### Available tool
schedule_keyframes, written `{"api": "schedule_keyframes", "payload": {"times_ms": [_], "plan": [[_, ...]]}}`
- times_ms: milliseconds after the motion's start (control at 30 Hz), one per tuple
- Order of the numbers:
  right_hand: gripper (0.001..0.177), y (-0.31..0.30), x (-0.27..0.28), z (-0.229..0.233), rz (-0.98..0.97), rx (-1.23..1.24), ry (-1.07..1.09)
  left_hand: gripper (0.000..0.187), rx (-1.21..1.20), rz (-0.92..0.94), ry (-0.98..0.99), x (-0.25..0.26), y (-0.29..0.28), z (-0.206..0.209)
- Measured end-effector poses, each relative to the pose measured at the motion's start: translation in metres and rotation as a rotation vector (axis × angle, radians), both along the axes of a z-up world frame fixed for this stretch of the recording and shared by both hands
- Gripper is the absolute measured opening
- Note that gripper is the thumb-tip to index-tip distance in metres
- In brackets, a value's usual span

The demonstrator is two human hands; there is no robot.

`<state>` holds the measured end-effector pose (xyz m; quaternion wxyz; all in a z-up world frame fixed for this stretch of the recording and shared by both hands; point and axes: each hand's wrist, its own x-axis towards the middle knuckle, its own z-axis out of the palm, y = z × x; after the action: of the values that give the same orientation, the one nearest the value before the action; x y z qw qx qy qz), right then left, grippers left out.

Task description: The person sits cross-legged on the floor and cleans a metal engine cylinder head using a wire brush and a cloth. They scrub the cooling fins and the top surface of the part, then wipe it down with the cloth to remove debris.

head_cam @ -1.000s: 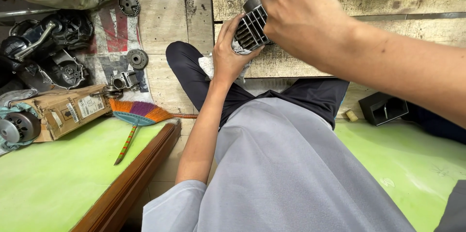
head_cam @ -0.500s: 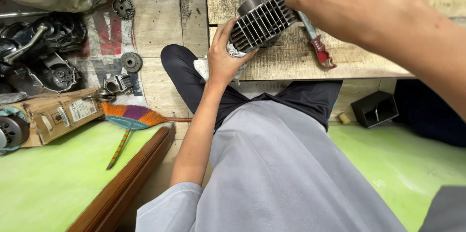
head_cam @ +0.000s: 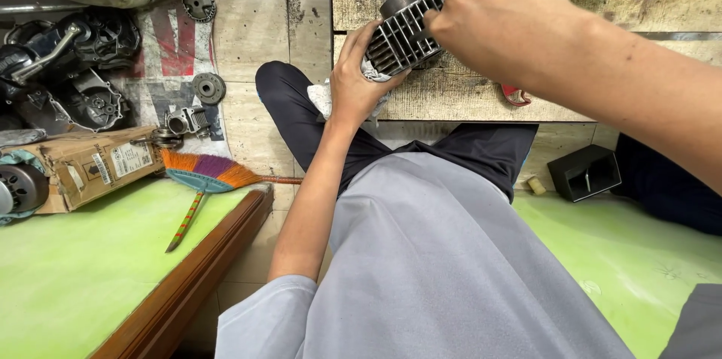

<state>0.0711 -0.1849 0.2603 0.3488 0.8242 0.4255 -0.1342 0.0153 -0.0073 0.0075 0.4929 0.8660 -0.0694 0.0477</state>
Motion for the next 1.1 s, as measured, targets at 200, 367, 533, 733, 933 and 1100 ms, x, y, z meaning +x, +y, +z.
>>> {"api": "schedule_keyframes", "payload": {"times_ms": [200,367,533,733,933,1100], "plan": [[0.012,-0.01,-0.001,-0.013,0.004,0.065,-0.051,0.092,-0.006,0.0,-0.026,0.0,0.0,0.004],[0.01,-0.001,0.001,0.008,-0.133,0.043,0.014,0.088,-0.009,0.013,-0.036,-0.003,0.003,0.014],[0.008,-0.003,0.005,-0.012,-0.095,0.106,-0.027,0.089,-0.017,0.005,-0.024,-0.002,0.001,0.016],[0.006,0.017,-0.006,-0.009,-0.191,-0.073,0.1,0.089,-0.002,0.006,-0.006,-0.002,0.001,0.011],[0.014,-0.003,-0.021,-0.019,-0.14,0.089,0.065,0.091,-0.003,0.014,-0.051,-0.003,0.002,0.0],[0.022,-0.01,-0.043,-0.025,-0.183,0.115,0.008,0.099,0.032,0.028,-0.06,-0.004,0.001,-0.005]]}}
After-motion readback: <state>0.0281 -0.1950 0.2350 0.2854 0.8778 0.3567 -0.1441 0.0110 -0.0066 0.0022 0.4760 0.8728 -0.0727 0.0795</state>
